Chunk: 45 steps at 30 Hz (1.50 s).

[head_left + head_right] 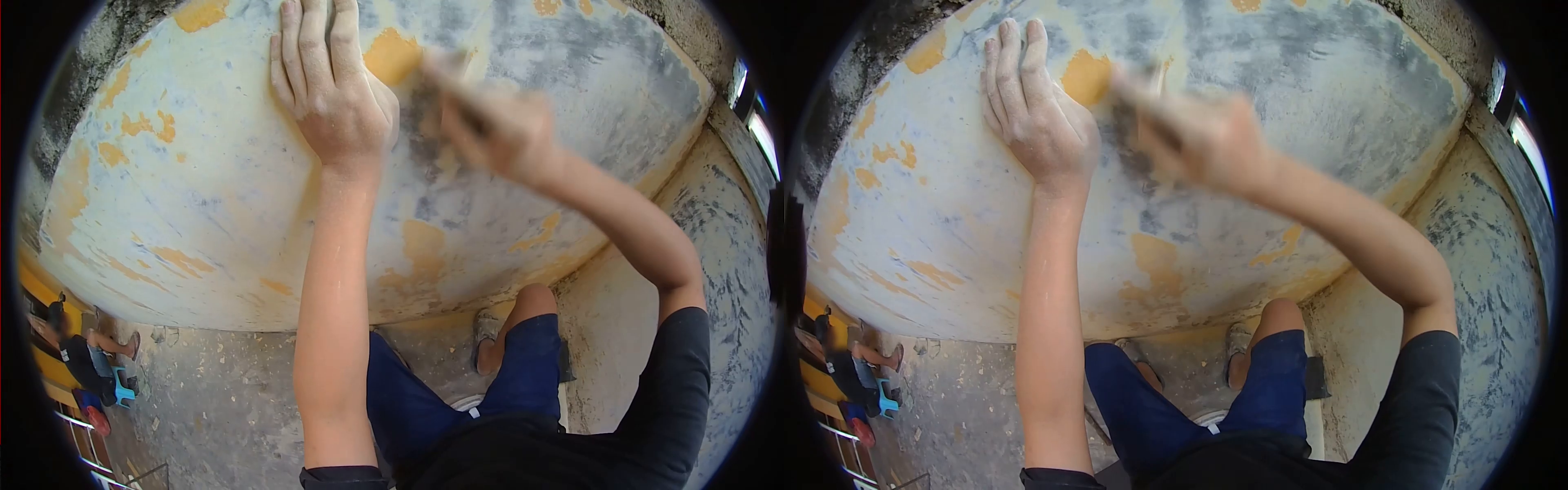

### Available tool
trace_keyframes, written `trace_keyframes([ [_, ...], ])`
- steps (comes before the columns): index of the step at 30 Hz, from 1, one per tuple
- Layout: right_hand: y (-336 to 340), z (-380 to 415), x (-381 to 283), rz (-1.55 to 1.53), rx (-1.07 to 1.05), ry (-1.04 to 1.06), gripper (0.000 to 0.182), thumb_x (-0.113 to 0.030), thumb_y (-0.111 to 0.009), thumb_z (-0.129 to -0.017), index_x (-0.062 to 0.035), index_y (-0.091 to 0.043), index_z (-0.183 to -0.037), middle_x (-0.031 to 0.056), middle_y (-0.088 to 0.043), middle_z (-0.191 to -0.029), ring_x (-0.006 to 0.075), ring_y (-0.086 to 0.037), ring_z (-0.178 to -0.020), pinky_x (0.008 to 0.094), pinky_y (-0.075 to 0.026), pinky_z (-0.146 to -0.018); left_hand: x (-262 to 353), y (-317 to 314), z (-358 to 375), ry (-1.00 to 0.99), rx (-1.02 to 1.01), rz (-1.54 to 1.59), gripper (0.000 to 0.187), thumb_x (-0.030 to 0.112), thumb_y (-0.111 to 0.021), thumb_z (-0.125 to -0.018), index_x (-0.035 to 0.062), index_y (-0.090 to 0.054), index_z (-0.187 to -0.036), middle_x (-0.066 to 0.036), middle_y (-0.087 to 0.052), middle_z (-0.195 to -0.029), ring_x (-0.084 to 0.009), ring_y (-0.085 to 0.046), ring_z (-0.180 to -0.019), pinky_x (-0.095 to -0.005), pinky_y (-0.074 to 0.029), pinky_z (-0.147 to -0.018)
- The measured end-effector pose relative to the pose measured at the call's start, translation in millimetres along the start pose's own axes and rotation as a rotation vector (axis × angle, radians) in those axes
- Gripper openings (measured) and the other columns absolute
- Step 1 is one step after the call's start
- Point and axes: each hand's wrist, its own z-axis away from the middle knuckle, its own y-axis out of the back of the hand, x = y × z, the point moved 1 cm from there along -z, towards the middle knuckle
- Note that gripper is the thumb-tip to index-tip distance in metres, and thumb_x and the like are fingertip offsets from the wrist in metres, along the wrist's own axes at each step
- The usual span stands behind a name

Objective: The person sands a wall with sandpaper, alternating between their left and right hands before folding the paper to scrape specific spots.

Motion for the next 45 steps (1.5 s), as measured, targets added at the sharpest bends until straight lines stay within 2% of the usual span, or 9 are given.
trace_keyframes([
  [14, 19, -32, 18, 0.095, 0.324, -0.307, 0.051, -0.007, -0.076, -0.087, -0.0133, -0.072, -0.137, 0.0031, -0.074, -0.072, 0.0103, -0.064, -0.05, 0.0272, -0.049, -0.045, -2, 0, 2, -0.034, -0.003, 0.005, 0.047, 0.002, -0.046, -0.101, 0.0047, -0.063, -0.145, -0.014, -0.058, -0.152, -0.0352, -0.05, -0.145, -0.0492, -0.037, -0.122],
  [18, -6, 29, -23, -0.062, -0.194, 0.008, 0.06, -0.001, -0.073, -0.086, -0.0098, -0.066, -0.145, 0.005, -0.076, -0.075, 0.009, -0.062, -0.05, 0.0249, -0.047, -0.041, 2, 2, 1, -0.01, -0.031, -0.021, 0.047, 0.001, -0.048, -0.1, 0.0047, -0.063, -0.145, -0.014, -0.058, -0.152, -0.0349, -0.05, -0.145, -0.0488, -0.038, -0.122],
  [23, 32, -46, 32, 0.1, 0.247, -0.22, 0.037, -0.004, -0.068, -0.097, -0.0065, -0.073, -0.134, 0.0001, -0.074, -0.069, 0.0062, -0.056, -0.044, 0.0233, -0.047, -0.04, -1, 0, 1, -0.051, 0.005, 0.008, 0.047, 0.002, -0.047, -0.101, 0.0049, -0.062, -0.146, -0.014, -0.058, -0.152, -0.0352, -0.05, -0.146, -0.0495, -0.038, -0.122],
  [28, -17, 47, -22, -0.152, -0.212, 0.028, 0.071, -0.002, -0.071, -0.084, -0.0141, -0.058, -0.154, 0.0036, -0.074, -0.074, 0.0128, -0.057, -0.048, 0.0295, -0.044, -0.042, 4, 0, 1, -0.013, 0.013, 0.002, 0.047, 0.0, -0.048, -0.1, 0.0042, -0.063, -0.144, -0.015, -0.061, -0.149, -0.0361, -0.052, -0.144, -0.0497, -0.038, -0.121],
  [34, 17, -42, 23, 0.05, 0.199, -0.057, 0.007, -0.012, -0.076, -0.097, -0.0057, -0.076, -0.1, 0.0025, -0.075, -0.069, 0.0076, -0.067, -0.049, 0.0224, -0.052, -0.045, 2, 0, 3, -0.035, 0.033, 0.018, 0.045, 0.0, -0.048, -0.101, 0.0041, -0.065, -0.141, -0.014, -0.063, -0.146, -0.0369, -0.053, -0.142, -0.05, -0.04, -0.12],
  [38, -19, 24, -23, -0.081, -0.029, -0.001, 0.06, -0.003, -0.071, -0.087, -0.0088, -0.064, -0.146, 0.006, -0.075, -0.073, 0.0102, -0.059, -0.047, 0.0288, -0.047, -0.043, 0, -2, 2, -0.021, 0.035, 0.003, 0.043, 0.001, -0.048, -0.101, 0.0036, -0.066, -0.14, -0.014, -0.063, -0.146, -0.0369, -0.054, -0.141, -0.0496, -0.041, -0.118],
  [42, 2, -25, 6, 0.01, 0.227, -0.046, 0.035, -0.009, -0.074, -0.088, -0.0097, -0.077, -0.123, 0.0077, -0.073, -0.071, 0.0121, -0.06, -0.047, 0.0319, -0.045, -0.042, 1, -1, 2, -0.03, 0.02, -0.004, 0.042, 0.001, -0.048, -0.102, 0.0034, -0.066, -0.14, -0.014, -0.063, -0.146, -0.037, -0.054, -0.141, -0.0495, -0.041, -0.118],
  [44, 23, -47, 24, 0.055, 0.24, -0.18, 0.013, -0.012, -0.077, -0.094, -0.0069, -0.074, -0.083, -0.0006, -0.069, -0.059, 0.0085, -0.062, -0.046, 0.0235, -0.048, -0.043, -1, -1, 0, -0.066, 0.046, 0.028, 0.042, 0.002, -0.048, -0.102, 0.0033, -0.066, -0.141, -0.015, -0.062, -0.147, -0.0372, -0.053, -0.142, -0.0495, -0.041, -0.119],
  [45, 16, -40, 18, 0.038, 0.252, -0.175, 0.004, -0.011, -0.076, -0.091, -0.0079, -0.077, -0.094, 0.0044, -0.072, -0.067, 0.0118, -0.063, -0.049, 0.0276, -0.048, -0.044, 1, 1, 1, -0.064, 0.046, 0.024, 0.042, 0.002, -0.048, -0.102, 0.0033, -0.066, -0.141, -0.015, -0.062, -0.147, -0.0372, -0.053, -0.142, -0.0495, -0.041, -0.119],
])
